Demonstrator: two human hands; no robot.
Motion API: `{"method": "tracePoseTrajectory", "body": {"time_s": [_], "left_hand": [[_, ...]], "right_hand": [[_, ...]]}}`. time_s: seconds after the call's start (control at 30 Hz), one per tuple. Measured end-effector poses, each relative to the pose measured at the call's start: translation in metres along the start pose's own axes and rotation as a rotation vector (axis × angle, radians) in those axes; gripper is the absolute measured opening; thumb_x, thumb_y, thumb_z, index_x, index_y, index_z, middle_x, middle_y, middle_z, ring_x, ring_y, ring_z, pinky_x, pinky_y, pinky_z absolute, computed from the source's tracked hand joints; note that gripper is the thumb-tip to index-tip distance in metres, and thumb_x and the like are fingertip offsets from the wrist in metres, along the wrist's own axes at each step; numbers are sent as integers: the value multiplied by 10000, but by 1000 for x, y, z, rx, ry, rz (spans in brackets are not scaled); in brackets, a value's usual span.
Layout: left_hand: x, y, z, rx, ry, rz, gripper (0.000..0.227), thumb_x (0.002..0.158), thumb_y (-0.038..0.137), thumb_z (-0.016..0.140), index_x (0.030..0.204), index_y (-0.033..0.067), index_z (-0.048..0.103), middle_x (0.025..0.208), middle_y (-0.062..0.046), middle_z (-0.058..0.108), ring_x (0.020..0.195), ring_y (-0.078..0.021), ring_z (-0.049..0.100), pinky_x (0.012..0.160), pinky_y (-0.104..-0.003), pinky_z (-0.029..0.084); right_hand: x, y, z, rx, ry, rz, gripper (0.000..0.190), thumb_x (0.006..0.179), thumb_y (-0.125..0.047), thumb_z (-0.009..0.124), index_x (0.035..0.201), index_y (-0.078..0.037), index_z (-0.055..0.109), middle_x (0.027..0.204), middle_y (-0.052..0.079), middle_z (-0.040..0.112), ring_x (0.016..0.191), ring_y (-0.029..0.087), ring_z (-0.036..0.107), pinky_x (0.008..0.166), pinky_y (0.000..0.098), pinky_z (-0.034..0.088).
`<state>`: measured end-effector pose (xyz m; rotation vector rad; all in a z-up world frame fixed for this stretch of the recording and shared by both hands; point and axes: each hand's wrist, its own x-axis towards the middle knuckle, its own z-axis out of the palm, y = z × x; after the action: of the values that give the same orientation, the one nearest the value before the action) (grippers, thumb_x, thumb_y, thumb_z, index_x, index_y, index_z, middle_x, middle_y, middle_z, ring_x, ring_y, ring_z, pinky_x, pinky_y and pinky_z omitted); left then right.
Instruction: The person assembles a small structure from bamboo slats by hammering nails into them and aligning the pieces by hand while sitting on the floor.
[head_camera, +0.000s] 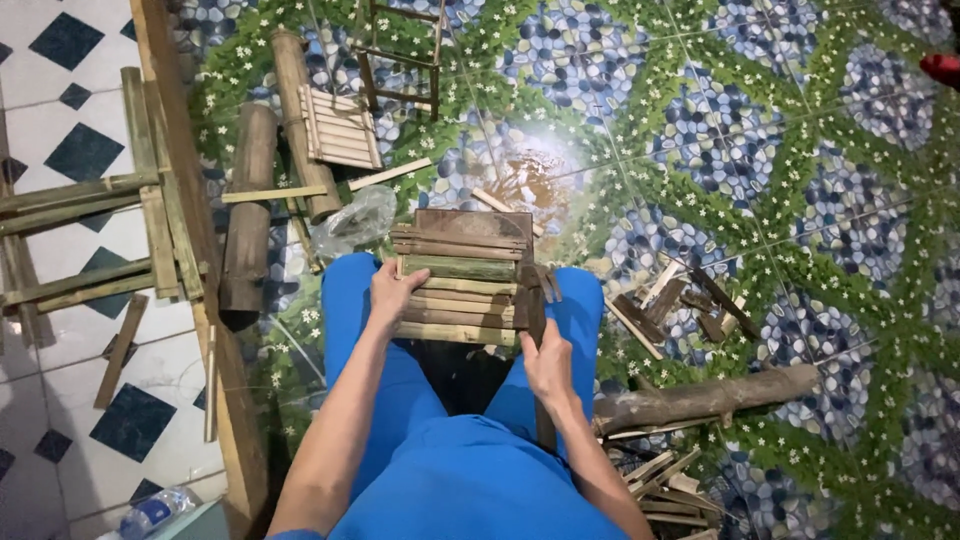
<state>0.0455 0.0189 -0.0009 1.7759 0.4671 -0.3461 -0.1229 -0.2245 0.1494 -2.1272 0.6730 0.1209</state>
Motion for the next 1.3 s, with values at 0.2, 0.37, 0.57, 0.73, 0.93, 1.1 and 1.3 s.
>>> {"method": "tracePoseTrajectory", "body": {"time_s": [0.2,0.37,0.57,0.73,0.93,1.1,1.3], "left_hand": [[-20,18,-1,40,19,-22,418,698,345,931,1078,235,798,1019,-39,785,1049,-234,726,883,-399,559],[13,-24,3,68,62,4,464,672,315,934,1084,160,786,1060,-97,784,1085,-337,716,903,-454,542],[14,-29,4,7,36,6,461,669,339,961,1064,167,796,1035,-94,790,1063,-299,726,875,-417,556],[27,-39,1,-117,-15,24,496,690,271,968,1123,137,768,1010,-103,780,974,-226,728,814,-384,566],[-24,2,-20,-355,-104,58,405,753,118,911,1107,37,731,940,-127,758,848,-184,669,730,-341,577],[-2,-39,9,-310,-75,73,384,739,141,919,1064,62,730,894,-113,750,823,-179,671,694,-341,569],[-38,24,12,-44,14,43,406,721,236,920,1051,83,741,953,-125,774,932,-287,713,767,-412,551]], "right_hand": [[5,25,12,-126,-74,16,227,955,-154,683,1114,6,659,941,297,737,903,445,741,624,551,593],[9,32,15,-124,-36,25,238,966,-171,667,1147,-20,635,1007,305,734,955,456,738,682,570,624],[14,41,21,-194,-46,36,368,904,-205,733,1202,-14,634,1037,304,742,1013,457,730,729,577,633],[22,37,17,-161,-84,49,276,932,-157,690,1149,7,646,995,315,744,939,473,743,646,553,634],[20,61,14,-4,-30,120,209,955,-146,682,1112,-9,663,894,272,762,750,332,780,547,430,655],[10,38,3,108,73,141,163,896,-110,709,811,-4,618,524,205,642,400,253,628,315,353,515],[7,39,-2,164,137,137,186,873,-106,711,742,-31,603,451,196,602,326,249,579,303,351,464]]}}
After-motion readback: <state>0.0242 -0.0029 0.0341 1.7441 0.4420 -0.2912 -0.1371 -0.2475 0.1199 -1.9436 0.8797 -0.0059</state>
